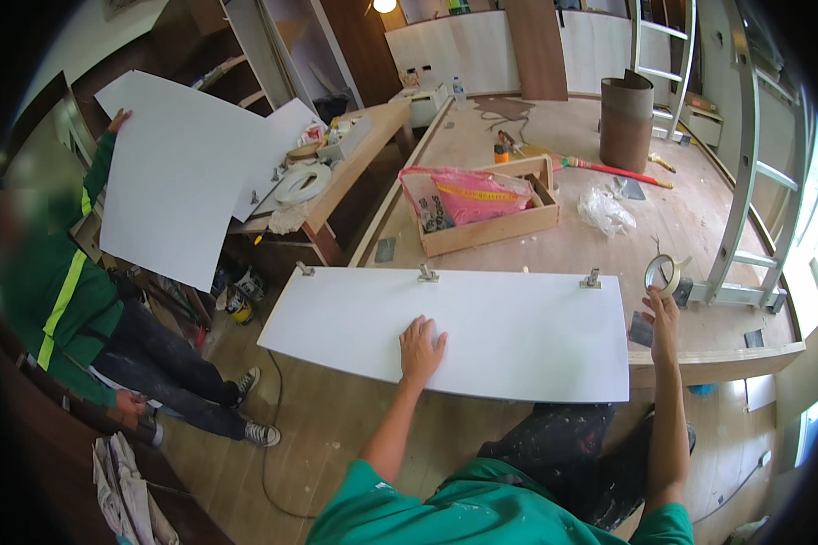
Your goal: The person applies masking tape to the edges of a white cabinet door and smooths it down. They then use a sanding block to sand the taped edges and corners of the door. Another person in the background handles similar cabinet parts.
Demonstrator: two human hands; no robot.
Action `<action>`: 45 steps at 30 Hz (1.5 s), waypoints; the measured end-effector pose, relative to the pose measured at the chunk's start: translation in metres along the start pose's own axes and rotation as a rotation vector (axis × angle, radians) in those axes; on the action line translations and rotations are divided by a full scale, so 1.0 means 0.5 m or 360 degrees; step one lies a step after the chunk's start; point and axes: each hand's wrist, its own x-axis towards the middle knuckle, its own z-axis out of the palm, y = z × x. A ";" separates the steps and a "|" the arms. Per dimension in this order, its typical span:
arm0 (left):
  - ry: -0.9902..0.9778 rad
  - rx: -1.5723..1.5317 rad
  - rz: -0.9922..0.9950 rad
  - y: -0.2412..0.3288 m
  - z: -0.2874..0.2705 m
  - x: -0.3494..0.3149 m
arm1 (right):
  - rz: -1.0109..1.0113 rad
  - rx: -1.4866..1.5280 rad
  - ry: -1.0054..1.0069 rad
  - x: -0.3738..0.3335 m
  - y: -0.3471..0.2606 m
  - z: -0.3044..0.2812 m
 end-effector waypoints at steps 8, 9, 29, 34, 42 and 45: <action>-0.0294 -0.0250 -0.0097 -0.066 -0.017 0.067 | -0.0034 0.0005 0.0036 0.002 -0.013 -0.009; -0.0217 -0.0303 -0.0168 -0.095 -0.039 0.083 | -0.0035 0.0030 0.0023 0.002 -0.014 0.003; -0.1394 0.0329 -0.0328 -0.163 -0.107 0.160 | 0.0005 -0.0004 0.0046 0.028 0.019 -0.021; -0.1652 0.0343 -0.0339 -0.152 -0.097 0.158 | 0.0003 -0.0031 0.0053 0.025 0.016 -0.020; -0.1470 0.0342 -0.0373 -0.136 -0.089 0.152 | -0.0042 -0.0016 0.0052 0.025 0.013 -0.032; -0.1380 0.0271 -0.0370 -0.149 -0.082 0.138 | -0.0032 0.0017 0.0052 0.026 0.016 -0.035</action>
